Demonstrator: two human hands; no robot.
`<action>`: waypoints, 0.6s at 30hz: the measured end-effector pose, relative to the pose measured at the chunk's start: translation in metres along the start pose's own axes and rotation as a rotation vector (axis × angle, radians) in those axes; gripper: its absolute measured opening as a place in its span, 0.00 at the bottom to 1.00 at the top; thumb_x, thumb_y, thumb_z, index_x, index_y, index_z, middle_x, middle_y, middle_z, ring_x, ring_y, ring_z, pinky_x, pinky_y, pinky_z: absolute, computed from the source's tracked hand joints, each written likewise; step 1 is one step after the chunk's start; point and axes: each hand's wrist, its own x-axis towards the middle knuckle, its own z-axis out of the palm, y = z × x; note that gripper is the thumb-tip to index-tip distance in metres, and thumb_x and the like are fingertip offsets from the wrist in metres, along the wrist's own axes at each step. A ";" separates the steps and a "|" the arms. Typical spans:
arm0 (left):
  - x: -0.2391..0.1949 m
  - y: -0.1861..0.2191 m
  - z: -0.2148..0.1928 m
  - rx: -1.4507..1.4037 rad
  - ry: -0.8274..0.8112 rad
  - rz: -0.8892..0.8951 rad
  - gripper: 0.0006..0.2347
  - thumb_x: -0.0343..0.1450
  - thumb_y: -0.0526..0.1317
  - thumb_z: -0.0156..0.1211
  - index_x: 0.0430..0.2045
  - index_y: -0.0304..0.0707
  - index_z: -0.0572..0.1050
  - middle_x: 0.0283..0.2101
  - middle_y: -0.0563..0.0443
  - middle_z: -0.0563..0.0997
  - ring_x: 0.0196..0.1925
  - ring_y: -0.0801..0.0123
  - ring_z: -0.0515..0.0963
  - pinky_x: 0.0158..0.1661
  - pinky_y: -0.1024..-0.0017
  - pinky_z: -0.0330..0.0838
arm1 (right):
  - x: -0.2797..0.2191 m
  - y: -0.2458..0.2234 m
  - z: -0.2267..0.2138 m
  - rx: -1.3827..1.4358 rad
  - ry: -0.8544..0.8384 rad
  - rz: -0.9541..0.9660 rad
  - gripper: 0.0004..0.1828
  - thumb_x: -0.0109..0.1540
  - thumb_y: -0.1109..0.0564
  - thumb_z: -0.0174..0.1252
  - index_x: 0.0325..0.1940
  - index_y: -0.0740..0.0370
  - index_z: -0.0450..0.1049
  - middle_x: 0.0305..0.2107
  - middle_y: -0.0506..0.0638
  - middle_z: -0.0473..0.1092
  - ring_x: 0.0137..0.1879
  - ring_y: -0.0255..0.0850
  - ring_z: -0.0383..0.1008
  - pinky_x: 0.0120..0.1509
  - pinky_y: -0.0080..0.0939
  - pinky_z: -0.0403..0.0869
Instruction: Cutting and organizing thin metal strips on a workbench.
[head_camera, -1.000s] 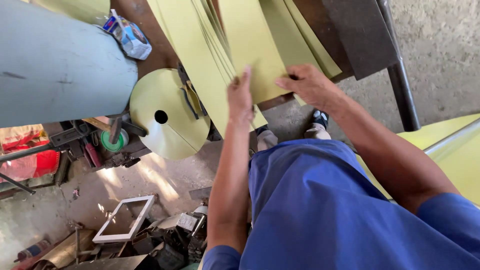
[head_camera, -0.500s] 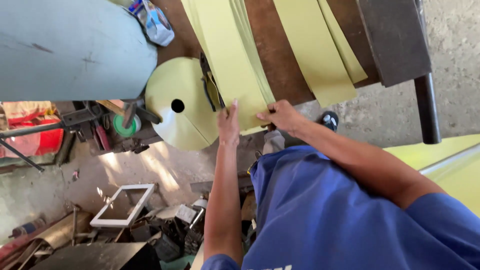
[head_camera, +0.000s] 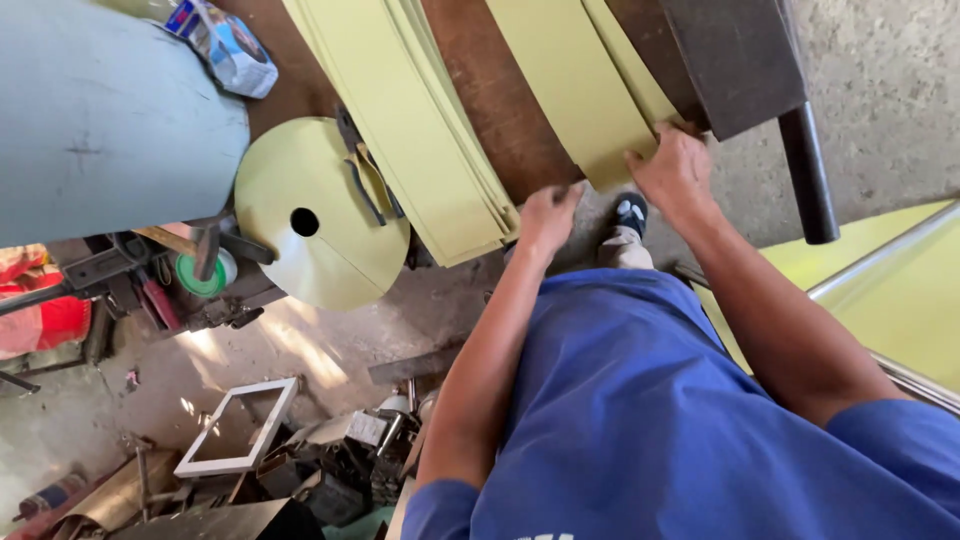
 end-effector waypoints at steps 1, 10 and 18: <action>0.006 0.005 0.015 -0.297 -0.105 -0.253 0.18 0.73 0.50 0.62 0.31 0.27 0.82 0.30 0.44 0.82 0.33 0.60 0.81 0.35 0.63 0.77 | -0.001 0.004 -0.001 0.061 -0.065 0.062 0.27 0.56 0.51 0.73 0.54 0.70 0.77 0.42 0.69 0.76 0.51 0.64 0.74 0.56 0.57 0.71; 0.000 0.037 -0.023 -0.913 -0.150 -0.545 0.15 0.68 0.44 0.70 0.35 0.25 0.79 0.34 0.44 0.82 0.29 0.63 0.82 0.29 0.67 0.83 | 0.003 -0.009 -0.047 0.912 -0.479 0.515 0.21 0.62 0.52 0.67 0.55 0.69 0.79 0.37 0.54 0.78 0.38 0.43 0.78 0.41 0.43 0.75; -0.011 0.047 -0.068 -0.776 -0.052 -0.487 0.15 0.66 0.40 0.71 0.40 0.26 0.80 0.27 0.44 0.81 0.22 0.65 0.82 0.23 0.70 0.79 | 0.013 -0.012 -0.025 1.056 -0.610 0.542 0.20 0.60 0.59 0.69 0.50 0.77 0.76 0.36 0.59 0.76 0.37 0.43 0.77 0.40 0.45 0.78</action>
